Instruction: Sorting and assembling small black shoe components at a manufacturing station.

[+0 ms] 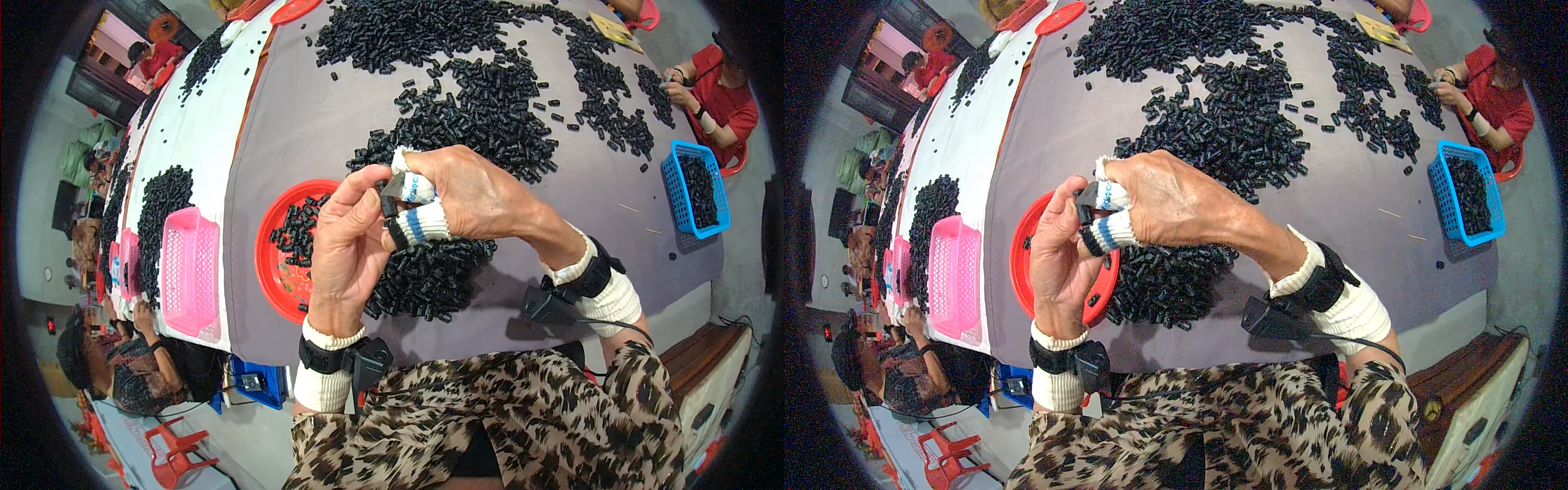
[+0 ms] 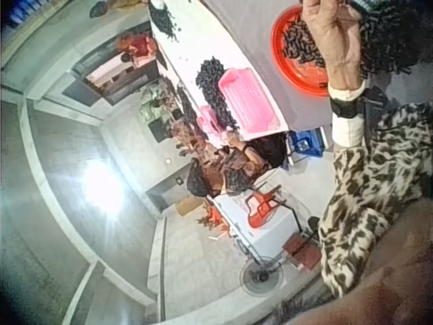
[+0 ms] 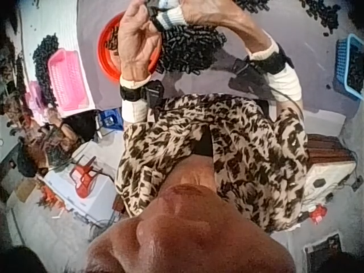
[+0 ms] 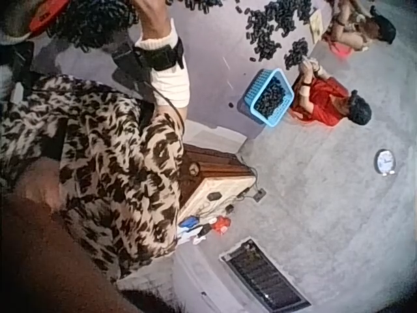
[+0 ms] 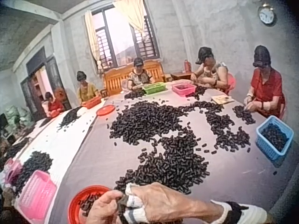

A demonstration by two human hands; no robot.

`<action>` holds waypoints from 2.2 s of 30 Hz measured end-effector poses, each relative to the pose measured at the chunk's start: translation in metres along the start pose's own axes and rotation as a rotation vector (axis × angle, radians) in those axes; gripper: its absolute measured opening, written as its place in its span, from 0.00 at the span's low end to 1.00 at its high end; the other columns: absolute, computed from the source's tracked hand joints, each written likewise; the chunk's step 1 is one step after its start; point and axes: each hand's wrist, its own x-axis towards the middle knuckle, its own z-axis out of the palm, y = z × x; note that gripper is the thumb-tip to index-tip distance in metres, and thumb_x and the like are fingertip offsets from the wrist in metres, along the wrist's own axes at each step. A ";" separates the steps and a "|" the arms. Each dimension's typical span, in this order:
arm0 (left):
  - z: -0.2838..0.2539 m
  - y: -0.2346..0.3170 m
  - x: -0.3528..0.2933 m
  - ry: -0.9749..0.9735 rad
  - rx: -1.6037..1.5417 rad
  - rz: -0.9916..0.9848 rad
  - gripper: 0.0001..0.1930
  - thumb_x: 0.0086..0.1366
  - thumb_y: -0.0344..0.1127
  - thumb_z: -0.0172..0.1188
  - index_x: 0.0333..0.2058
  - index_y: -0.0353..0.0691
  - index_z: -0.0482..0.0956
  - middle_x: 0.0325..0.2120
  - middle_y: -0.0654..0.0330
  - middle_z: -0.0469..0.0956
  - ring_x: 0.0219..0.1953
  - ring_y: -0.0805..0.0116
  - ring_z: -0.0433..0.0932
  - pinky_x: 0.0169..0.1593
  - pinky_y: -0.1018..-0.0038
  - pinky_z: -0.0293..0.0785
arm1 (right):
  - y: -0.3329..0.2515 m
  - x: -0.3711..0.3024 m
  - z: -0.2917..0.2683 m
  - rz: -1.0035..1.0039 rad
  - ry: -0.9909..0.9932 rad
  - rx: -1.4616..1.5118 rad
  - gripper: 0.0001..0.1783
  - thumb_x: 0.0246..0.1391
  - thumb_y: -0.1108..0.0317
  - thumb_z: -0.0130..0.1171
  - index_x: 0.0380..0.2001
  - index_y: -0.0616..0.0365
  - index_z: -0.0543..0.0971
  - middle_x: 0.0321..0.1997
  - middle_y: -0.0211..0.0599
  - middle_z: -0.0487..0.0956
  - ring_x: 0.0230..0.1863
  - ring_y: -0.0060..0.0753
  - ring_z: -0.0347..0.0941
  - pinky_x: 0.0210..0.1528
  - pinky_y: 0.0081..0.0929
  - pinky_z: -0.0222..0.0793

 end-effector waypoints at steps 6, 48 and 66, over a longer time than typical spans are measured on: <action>-0.005 -0.001 0.000 0.020 0.048 0.006 0.13 0.62 0.28 0.52 0.45 0.31 0.70 0.39 0.56 0.75 0.40 0.68 0.76 0.43 0.72 0.76 | 0.004 -0.001 0.004 -0.011 0.030 -0.042 0.23 0.40 0.54 0.61 0.22 0.67 0.69 0.19 0.49 0.72 0.22 0.49 0.71 0.27 0.36 0.64; 0.003 -0.001 -0.004 0.050 -0.026 -0.005 0.14 0.60 0.29 0.55 0.45 0.32 0.71 0.34 0.55 0.76 0.37 0.68 0.76 0.41 0.72 0.75 | 0.003 -0.007 0.005 0.087 0.076 0.135 0.24 0.37 0.52 0.66 0.26 0.63 0.74 0.22 0.43 0.76 0.23 0.35 0.72 0.28 0.30 0.66; 0.005 0.000 -0.005 0.078 0.117 0.013 0.14 0.62 0.29 0.52 0.47 0.31 0.70 0.34 0.55 0.77 0.36 0.70 0.77 0.39 0.76 0.76 | 0.008 -0.012 0.006 0.133 0.106 0.142 0.17 0.39 0.62 0.68 0.26 0.59 0.72 0.19 0.25 0.70 0.22 0.15 0.63 0.24 0.18 0.61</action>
